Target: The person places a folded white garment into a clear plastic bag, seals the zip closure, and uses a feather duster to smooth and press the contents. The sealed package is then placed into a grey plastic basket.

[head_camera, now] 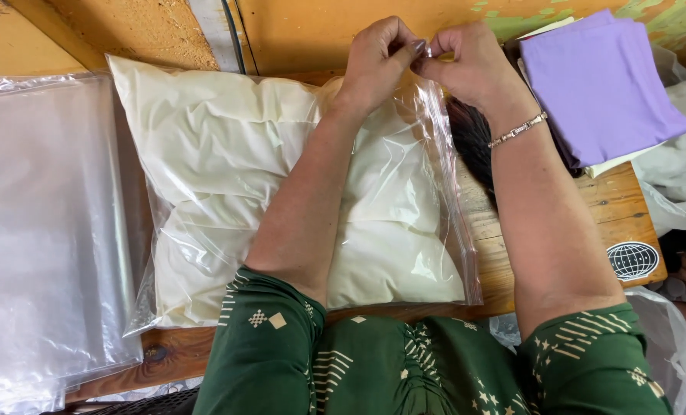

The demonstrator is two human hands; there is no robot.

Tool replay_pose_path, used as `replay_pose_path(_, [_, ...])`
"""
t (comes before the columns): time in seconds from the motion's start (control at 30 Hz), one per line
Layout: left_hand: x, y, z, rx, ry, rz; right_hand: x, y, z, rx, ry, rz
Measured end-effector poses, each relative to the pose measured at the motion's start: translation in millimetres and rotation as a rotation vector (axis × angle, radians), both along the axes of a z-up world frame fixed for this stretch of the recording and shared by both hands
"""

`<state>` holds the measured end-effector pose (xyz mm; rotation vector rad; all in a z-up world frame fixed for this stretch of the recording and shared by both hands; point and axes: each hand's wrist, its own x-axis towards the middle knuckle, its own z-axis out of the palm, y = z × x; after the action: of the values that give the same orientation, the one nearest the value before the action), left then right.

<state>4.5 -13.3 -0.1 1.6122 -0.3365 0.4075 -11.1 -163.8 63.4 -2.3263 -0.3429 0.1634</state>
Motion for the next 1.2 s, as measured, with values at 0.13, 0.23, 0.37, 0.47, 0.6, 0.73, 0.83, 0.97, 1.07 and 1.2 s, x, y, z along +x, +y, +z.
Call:
replay_pose_path(0.13, [-1,-2,0,0.036,-0.012,0.114,-19,-13,-11,-0.015,0.039,-0.015])
replay_pose_path(0.23, [2,-4,-6,0.057,-0.017,0.178,-44,-25,-15,0.056,0.067,0.020])
replay_pose_path(0.37, [2,-4,-8,0.098,-0.039,0.205,-79,-39,-23,0.074,-0.104,0.169])
replay_pose_path(0.47, [3,-2,-10,0.059,-0.063,0.184,-112,-44,-24,-0.021,-0.104,0.075])
replay_pose_path(0.6, [2,-3,-6,0.038,-0.101,0.166,-150,-55,-33,-0.193,-0.223,0.075])
replay_pose_path(0.73, [0,-6,-4,0.031,-0.118,0.161,-182,-66,-45,-0.227,-0.285,0.064])
replay_pose_path(0.83, [-5,-7,1,0.044,-0.144,0.164,-204,-69,-52,-0.235,-0.348,0.040])
replay_pose_path(0.97, [-5,-5,3,0.027,-0.136,0.165,-233,-72,-54,-0.220,-0.375,-0.007])
replay_pose_path(1.07, [-5,-2,3,-0.099,-0.067,0.040,-250,-78,-50,-0.146,-0.302,0.013])
replay_pose_path(1.2, [-7,-2,-1,-0.173,-0.012,-0.074,-219,-87,-18,-0.092,-0.078,-0.019])
